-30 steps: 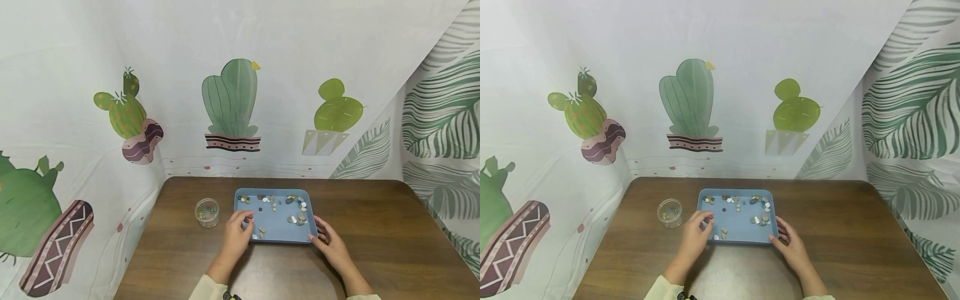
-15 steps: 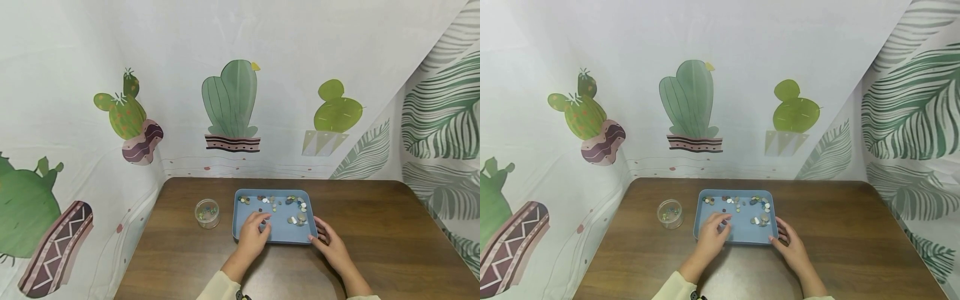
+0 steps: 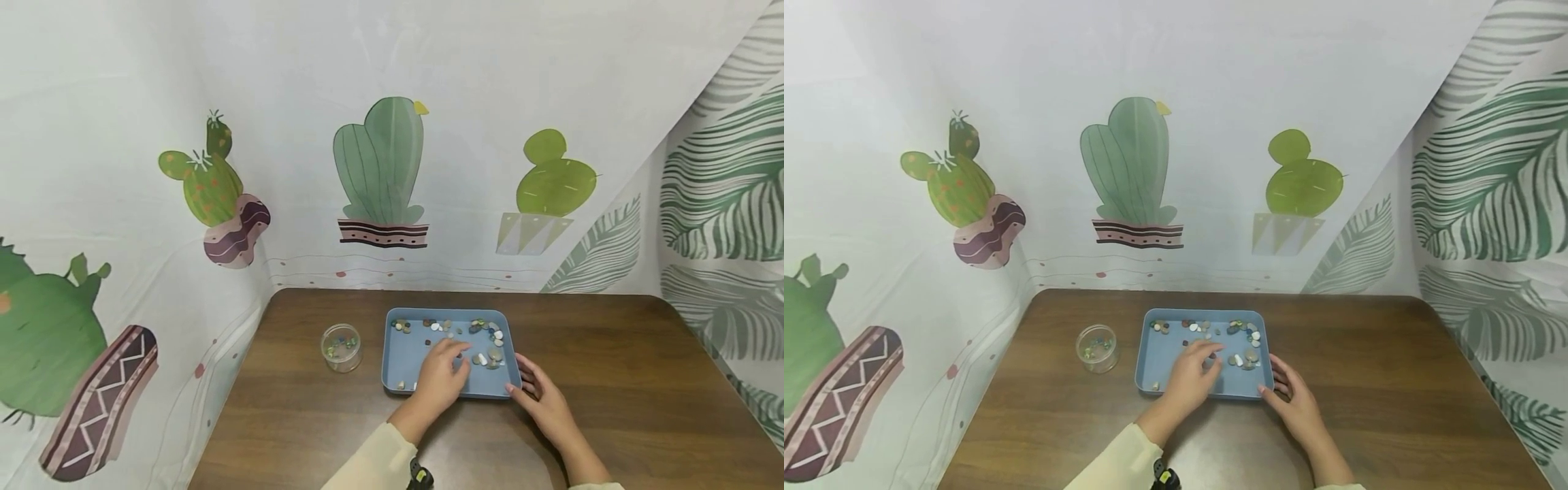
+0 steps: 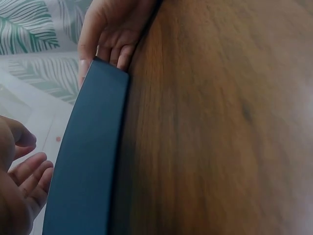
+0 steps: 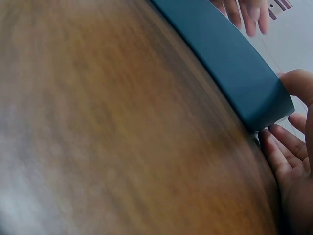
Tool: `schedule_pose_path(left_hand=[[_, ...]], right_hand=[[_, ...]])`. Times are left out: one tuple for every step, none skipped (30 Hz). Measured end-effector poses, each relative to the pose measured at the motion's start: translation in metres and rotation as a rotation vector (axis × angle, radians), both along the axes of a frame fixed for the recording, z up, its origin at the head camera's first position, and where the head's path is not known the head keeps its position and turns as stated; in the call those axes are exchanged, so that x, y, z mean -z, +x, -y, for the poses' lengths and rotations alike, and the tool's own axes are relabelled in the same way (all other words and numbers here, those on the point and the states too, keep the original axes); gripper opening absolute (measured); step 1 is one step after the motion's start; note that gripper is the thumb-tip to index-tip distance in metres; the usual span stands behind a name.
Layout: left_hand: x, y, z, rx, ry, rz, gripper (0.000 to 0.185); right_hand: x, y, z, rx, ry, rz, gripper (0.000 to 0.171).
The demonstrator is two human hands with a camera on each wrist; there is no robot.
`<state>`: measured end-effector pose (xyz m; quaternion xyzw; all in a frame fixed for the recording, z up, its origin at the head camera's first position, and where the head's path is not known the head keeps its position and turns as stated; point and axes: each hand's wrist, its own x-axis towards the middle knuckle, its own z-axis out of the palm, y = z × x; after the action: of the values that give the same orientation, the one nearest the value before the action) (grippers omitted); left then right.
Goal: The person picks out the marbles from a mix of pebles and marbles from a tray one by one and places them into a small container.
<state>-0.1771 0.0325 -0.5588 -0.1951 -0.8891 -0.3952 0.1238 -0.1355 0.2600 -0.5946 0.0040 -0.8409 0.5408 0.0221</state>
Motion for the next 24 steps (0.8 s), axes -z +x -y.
schedule_pose_path(left_hand=[[0.000, -0.001, -0.003, 0.009, -0.012, 0.003, 0.031], [0.000, -0.003, -0.006, 0.018, -0.022, 0.008, 0.031], [0.000, -0.004, -0.009, 0.023, -0.038, 0.005, 0.032], [0.001, -0.005, -0.012, 0.026, -0.057, 0.008, 0.032], [0.002, -0.006, -0.014, 0.027, -0.078, 0.012, 0.032], [0.003, -0.008, -0.016, 0.028, -0.098, 0.020, 0.032], [0.003, -0.009, -0.018, 0.029, -0.118, 0.029, 0.032], [0.004, -0.011, -0.020, 0.029, -0.135, 0.042, 0.033], [0.004, -0.012, -0.021, 0.032, -0.151, 0.052, 0.034], [0.004, -0.014, -0.023, 0.039, -0.162, 0.071, 0.035], [0.003, -0.015, -0.024, 0.046, -0.173, 0.084, 0.036], [0.001, -0.016, -0.026, 0.054, -0.181, 0.100, 0.037], [-0.001, -0.017, -0.028, 0.061, -0.190, 0.113, 0.038], [-0.002, -0.018, -0.030, 0.065, -0.201, 0.124, 0.039], [-0.003, -0.019, -0.032, 0.070, -0.212, 0.126, 0.040], [-0.004, -0.020, -0.035, 0.073, -0.224, 0.127, 0.040], [-0.005, -0.021, -0.037, 0.074, -0.238, 0.125, 0.041], [-0.005, -0.023, -0.039, 0.073, -0.254, 0.121, 0.041], [-0.004, -0.024, -0.041, 0.070, -0.269, 0.114, 0.040], [-0.003, -0.025, -0.043, 0.066, -0.283, 0.108, 0.040], [-0.002, -0.027, -0.045, 0.063, -0.297, 0.101, 0.040], [-0.001, -0.028, -0.046, 0.061, -0.308, 0.100, 0.040], [-0.001, -0.030, -0.048, 0.058, -0.319, 0.102, 0.039], [0.000, -0.032, -0.049, 0.056, -0.336, 0.101, 0.039]], right_hand=[[0.000, 0.000, 0.000, -0.001, 0.002, 0.003, 0.070], [0.001, 0.000, 0.000, 0.001, 0.002, 0.003, 0.070], [0.001, 0.000, 0.000, -0.001, 0.001, 0.005, 0.070], [0.001, 0.000, 0.000, 0.001, -0.001, 0.002, 0.070], [0.001, 0.000, 0.000, -0.003, -0.007, 0.002, 0.070], [0.001, 0.000, 0.000, -0.004, -0.012, -0.005, 0.070], [0.002, 0.001, 0.000, -0.007, -0.015, -0.006, 0.069], [0.002, 0.001, 0.000, -0.008, -0.018, -0.011, 0.069], [0.002, 0.001, 0.000, -0.009, -0.022, -0.012, 0.069], [0.002, 0.001, 0.000, -0.010, -0.022, -0.015, 0.069], [0.002, 0.001, 0.000, -0.011, -0.022, -0.014, 0.069], [0.002, 0.001, 0.001, -0.011, -0.021, -0.014, 0.069], [0.002, 0.001, 0.001, -0.010, -0.019, -0.013, 0.069], [0.001, 0.001, 0.001, -0.010, -0.020, -0.014, 0.069], [0.000, 0.001, 0.001, -0.010, -0.020, -0.014, 0.069], [0.000, 0.001, 0.001, -0.010, -0.021, -0.017, 0.069], [-0.001, 0.001, 0.001, -0.011, -0.022, -0.020, 0.069], [-0.001, 0.001, 0.001, -0.012, -0.022, -0.024, 0.069], [-0.001, 0.001, 0.001, -0.013, -0.022, -0.028, 0.069], [-0.001, 0.001, 0.001, -0.014, -0.022, -0.032, 0.069], [-0.001, 0.001, 0.001, -0.016, -0.022, -0.036, 0.069], [0.000, 0.000, 0.001, -0.019, -0.026, -0.040, 0.069], [0.000, 0.000, 0.001, -0.021, -0.027, -0.043, 0.068], [0.000, 0.001, 0.001, -0.023, -0.029, -0.046, 0.068]])
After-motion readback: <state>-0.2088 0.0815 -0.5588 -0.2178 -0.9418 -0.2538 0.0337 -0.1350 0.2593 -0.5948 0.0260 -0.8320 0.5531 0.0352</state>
